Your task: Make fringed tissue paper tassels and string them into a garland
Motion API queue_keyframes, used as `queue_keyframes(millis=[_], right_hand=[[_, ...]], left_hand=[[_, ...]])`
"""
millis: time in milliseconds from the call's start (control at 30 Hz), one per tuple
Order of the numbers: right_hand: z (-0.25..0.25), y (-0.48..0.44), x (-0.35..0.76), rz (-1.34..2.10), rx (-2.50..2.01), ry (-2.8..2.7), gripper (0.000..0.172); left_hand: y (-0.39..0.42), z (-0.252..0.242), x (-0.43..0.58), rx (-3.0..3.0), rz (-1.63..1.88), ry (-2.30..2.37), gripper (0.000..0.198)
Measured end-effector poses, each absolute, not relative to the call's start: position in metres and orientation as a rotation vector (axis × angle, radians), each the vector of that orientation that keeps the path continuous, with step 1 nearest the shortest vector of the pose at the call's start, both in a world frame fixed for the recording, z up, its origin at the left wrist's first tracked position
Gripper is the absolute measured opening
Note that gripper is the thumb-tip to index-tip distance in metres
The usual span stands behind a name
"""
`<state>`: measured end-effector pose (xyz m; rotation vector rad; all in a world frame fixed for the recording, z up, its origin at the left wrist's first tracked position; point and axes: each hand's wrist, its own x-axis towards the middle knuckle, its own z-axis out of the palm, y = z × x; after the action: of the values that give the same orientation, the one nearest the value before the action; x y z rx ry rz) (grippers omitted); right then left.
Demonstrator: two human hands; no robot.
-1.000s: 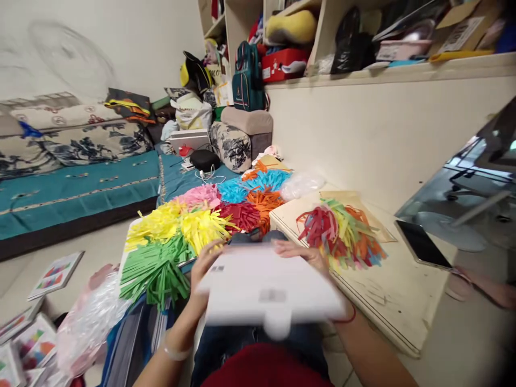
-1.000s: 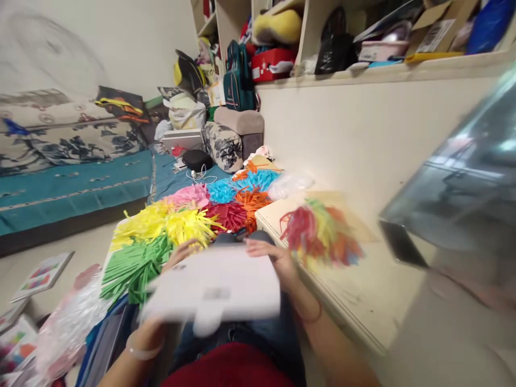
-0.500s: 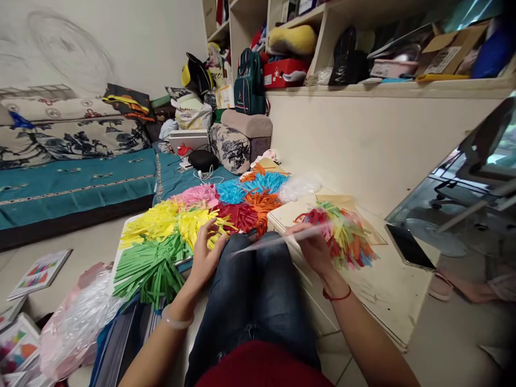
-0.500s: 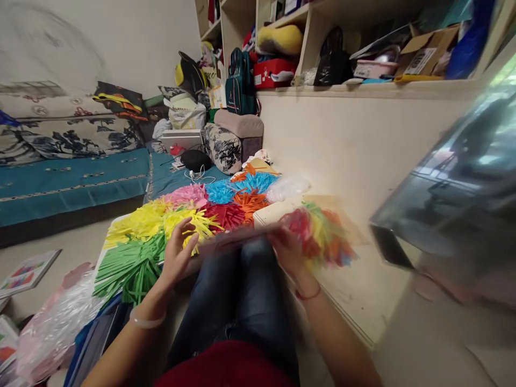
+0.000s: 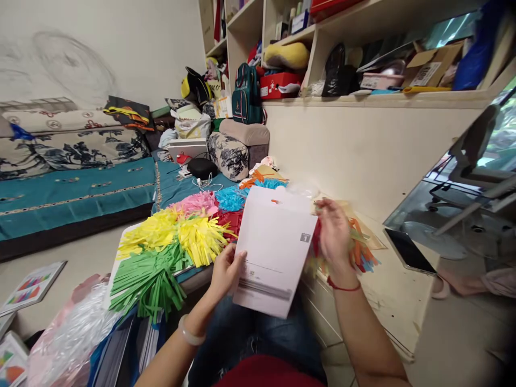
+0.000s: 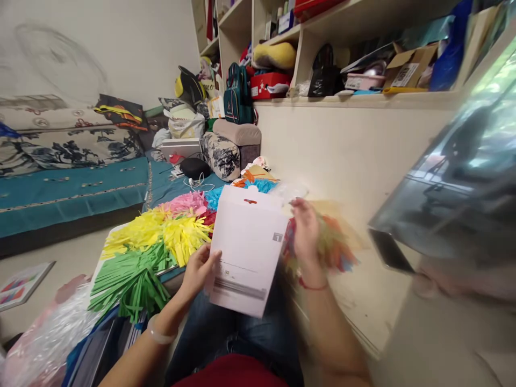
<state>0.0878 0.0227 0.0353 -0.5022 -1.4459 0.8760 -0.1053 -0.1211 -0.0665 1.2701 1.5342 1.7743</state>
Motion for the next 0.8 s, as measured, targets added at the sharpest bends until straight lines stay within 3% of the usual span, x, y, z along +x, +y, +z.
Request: queue_keyframes(millis=[100,300,467,567,667,733,800], right_hand=[[0.054,0.007,0.086,0.554,-0.476,-1.808,0.016],[0.077,-0.021,0.068,0.049,-0.631,-2.333,0.02],[0.095,-0.023,0.067,0.476,-0.501,-2.823,0.014],[0.098,-0.027,0.066,0.734,-0.432,-2.869,0.025],[0.098,-0.04,0.065,0.773,-0.437,-2.724,0.034],[0.099,-0.051,0.064,0.706,-0.403,-2.682,0.031],[0.099,-0.06,0.062,0.608,-0.384,-2.687,0.024]], left_hand=[[-0.136,-0.061,-0.097,1.468,1.771,1.763,0.026],[-0.157,-0.056,-0.08,1.744,1.723,1.954,0.026],[-0.155,-0.061,-0.083,1.944,1.779,2.063,0.025],[-0.15,-0.065,-0.082,2.047,1.885,2.156,0.033],[-0.148,-0.065,-0.075,2.094,1.86,2.274,0.058],[-0.149,-0.06,-0.069,2.059,1.8,2.21,0.072],[-0.152,-0.053,-0.065,2.003,1.733,2.025,0.06]])
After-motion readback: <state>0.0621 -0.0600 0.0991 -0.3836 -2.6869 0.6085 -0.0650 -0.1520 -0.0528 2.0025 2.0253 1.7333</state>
